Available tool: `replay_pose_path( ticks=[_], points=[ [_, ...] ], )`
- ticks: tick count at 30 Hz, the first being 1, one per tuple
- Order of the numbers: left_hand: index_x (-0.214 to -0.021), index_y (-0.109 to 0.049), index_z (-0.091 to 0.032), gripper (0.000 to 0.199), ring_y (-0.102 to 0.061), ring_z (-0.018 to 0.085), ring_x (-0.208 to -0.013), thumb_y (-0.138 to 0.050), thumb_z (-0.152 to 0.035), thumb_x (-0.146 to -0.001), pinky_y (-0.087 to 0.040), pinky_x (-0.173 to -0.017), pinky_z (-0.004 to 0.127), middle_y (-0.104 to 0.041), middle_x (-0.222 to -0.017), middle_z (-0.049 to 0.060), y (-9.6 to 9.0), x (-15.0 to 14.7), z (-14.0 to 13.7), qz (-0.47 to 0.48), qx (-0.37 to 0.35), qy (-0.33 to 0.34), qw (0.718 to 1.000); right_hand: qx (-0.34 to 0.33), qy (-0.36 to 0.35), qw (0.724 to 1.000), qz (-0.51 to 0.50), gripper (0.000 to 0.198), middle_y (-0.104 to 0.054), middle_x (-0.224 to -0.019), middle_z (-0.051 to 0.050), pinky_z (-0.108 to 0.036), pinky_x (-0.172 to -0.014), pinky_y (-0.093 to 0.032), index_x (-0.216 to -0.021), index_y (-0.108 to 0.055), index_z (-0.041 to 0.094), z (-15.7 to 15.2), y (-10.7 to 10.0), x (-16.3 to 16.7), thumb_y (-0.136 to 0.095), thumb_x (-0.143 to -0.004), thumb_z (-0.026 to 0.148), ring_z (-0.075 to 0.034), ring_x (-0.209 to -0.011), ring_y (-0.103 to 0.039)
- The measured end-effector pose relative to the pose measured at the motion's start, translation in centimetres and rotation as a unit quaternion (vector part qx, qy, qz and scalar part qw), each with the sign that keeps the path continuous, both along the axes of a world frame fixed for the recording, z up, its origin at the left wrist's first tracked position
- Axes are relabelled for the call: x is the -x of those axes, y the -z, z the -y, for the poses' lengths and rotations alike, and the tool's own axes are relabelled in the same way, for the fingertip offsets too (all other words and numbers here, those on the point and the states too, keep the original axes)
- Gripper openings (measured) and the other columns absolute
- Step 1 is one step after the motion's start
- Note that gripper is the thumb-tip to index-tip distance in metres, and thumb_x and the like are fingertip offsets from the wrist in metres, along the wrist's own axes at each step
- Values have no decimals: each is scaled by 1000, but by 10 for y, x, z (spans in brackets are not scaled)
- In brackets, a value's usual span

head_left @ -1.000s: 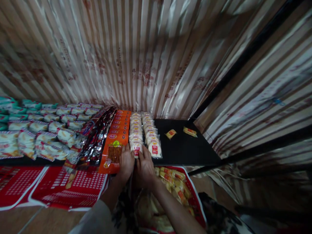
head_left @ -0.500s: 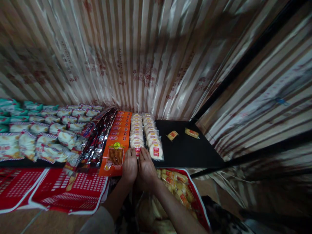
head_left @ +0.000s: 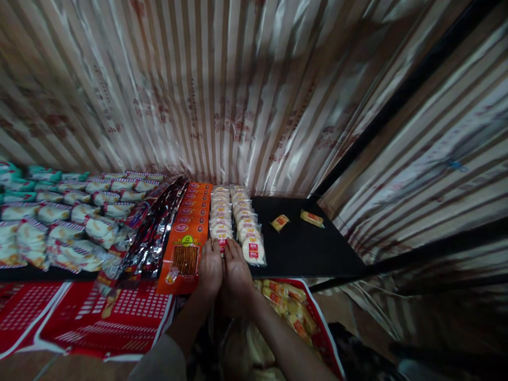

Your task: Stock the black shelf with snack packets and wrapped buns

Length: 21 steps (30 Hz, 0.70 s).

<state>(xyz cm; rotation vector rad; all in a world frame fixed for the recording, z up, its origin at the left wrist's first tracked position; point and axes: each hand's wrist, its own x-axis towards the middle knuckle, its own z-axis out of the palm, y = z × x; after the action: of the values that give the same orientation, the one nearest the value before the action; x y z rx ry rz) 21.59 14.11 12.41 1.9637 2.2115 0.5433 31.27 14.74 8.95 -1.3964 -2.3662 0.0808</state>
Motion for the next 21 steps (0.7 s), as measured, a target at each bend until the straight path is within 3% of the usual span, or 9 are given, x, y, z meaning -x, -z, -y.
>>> replay_pose_path(
  ticks=[13,17,21],
  points=[
    [-124,-51,-16,37,-49,24,-108,-41,-15,-87,-47,-86,33,-52,-122,12,1,3,2,-33,-27,0,999,16,36,989,-140,43,-41,-139,-18,-48,-106,-36,-126,-52,10,4,0,-1,-43,-84,14,-29,-132,-33],
    [-130,-46,-20,44,-49,25,-109,-43,-13,-86,-46,-88,35,-51,-123,13,-7,1,13,-24,-43,3,999,4,18,987,-158,38,-40,-140,-18,-47,-104,-38,-117,-59,11,24,-10,-11,-43,-82,13,-28,-132,-32],
    [-123,-53,-17,39,-50,24,-111,-40,-13,-86,-45,-92,36,-53,-120,13,-9,-5,37,29,-74,38,996,-2,34,983,-181,34,-55,-124,-15,-43,-97,-45,-107,-64,14,61,-12,-40,-38,-85,11,-23,-117,-49]
  ],
)
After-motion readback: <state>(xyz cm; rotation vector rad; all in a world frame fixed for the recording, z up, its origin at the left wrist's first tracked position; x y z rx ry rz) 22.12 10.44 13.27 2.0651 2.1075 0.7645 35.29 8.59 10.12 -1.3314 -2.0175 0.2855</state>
